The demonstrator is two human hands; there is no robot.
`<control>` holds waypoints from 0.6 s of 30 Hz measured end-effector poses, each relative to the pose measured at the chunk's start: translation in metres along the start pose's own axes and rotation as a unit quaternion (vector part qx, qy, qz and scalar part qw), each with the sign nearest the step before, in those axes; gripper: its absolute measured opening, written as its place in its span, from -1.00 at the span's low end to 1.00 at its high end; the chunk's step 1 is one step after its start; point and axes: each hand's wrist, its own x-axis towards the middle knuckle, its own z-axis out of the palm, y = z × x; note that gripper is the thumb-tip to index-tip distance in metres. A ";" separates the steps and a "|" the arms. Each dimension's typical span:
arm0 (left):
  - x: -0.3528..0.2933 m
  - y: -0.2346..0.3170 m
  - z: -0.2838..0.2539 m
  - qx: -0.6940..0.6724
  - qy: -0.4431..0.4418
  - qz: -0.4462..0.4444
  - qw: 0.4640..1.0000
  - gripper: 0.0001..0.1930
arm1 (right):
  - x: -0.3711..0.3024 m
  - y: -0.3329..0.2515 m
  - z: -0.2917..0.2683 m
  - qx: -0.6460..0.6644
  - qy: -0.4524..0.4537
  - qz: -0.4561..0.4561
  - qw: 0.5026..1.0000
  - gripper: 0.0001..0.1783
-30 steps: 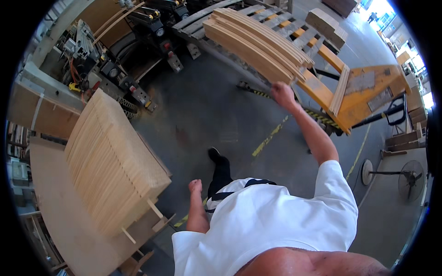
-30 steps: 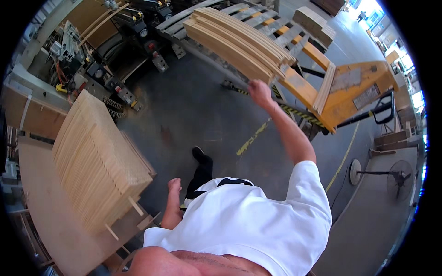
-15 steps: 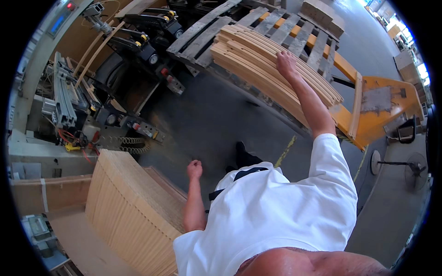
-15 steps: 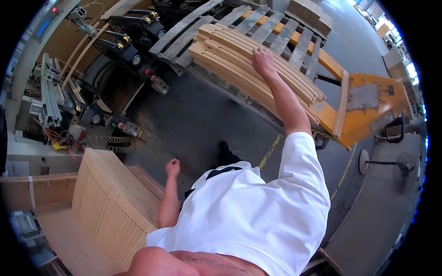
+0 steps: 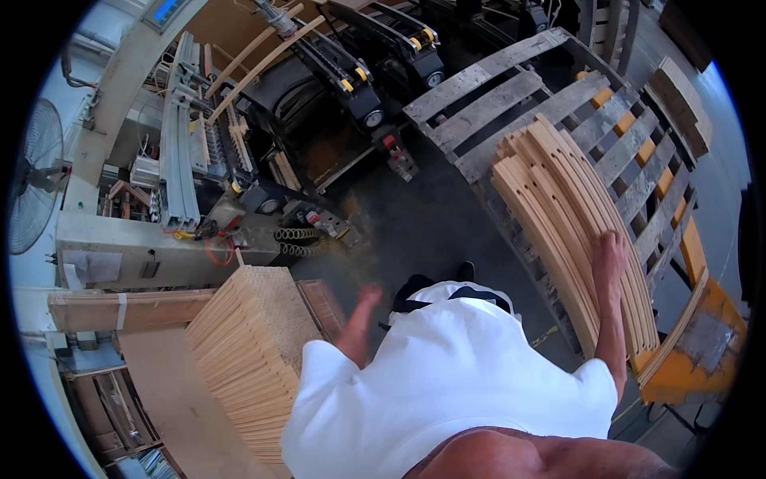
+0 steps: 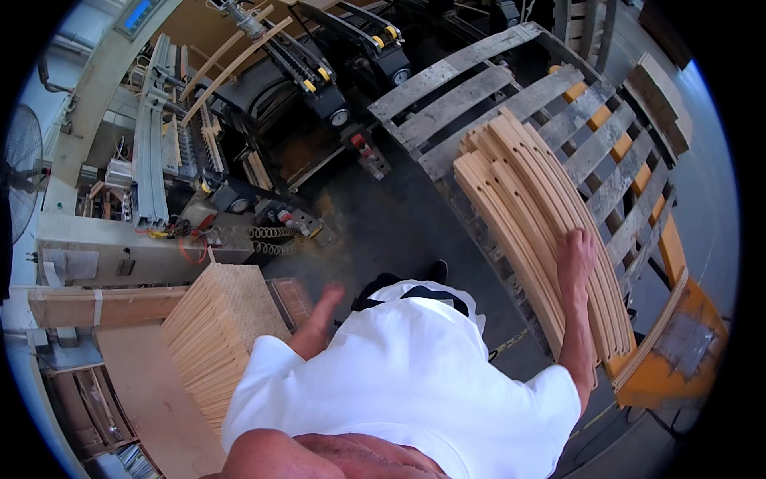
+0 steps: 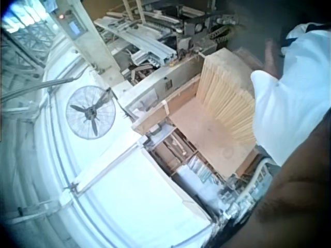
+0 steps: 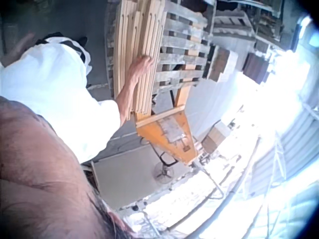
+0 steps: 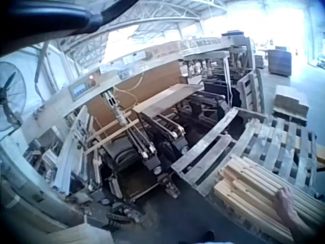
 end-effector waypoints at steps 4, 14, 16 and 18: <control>0.058 0.084 -0.111 -0.277 0.018 -0.024 0.961 -0.69 | 0.007 -0.012 -0.028 0.037 -0.030 0.019 0.999 -0.75; 0.283 0.067 -0.387 -0.235 0.161 0.071 0.956 -0.74 | 0.119 -0.157 -0.080 0.016 -0.029 0.074 0.997 -0.53; 0.321 0.039 -0.436 -0.263 0.237 0.048 0.934 -0.78 | 0.140 -0.200 -0.064 0.090 -0.032 0.073 0.993 -0.54; 0.363 0.017 -0.492 -0.199 0.255 0.050 0.945 -0.80 | 0.159 -0.239 -0.040 0.159 -0.036 0.066 0.984 -0.55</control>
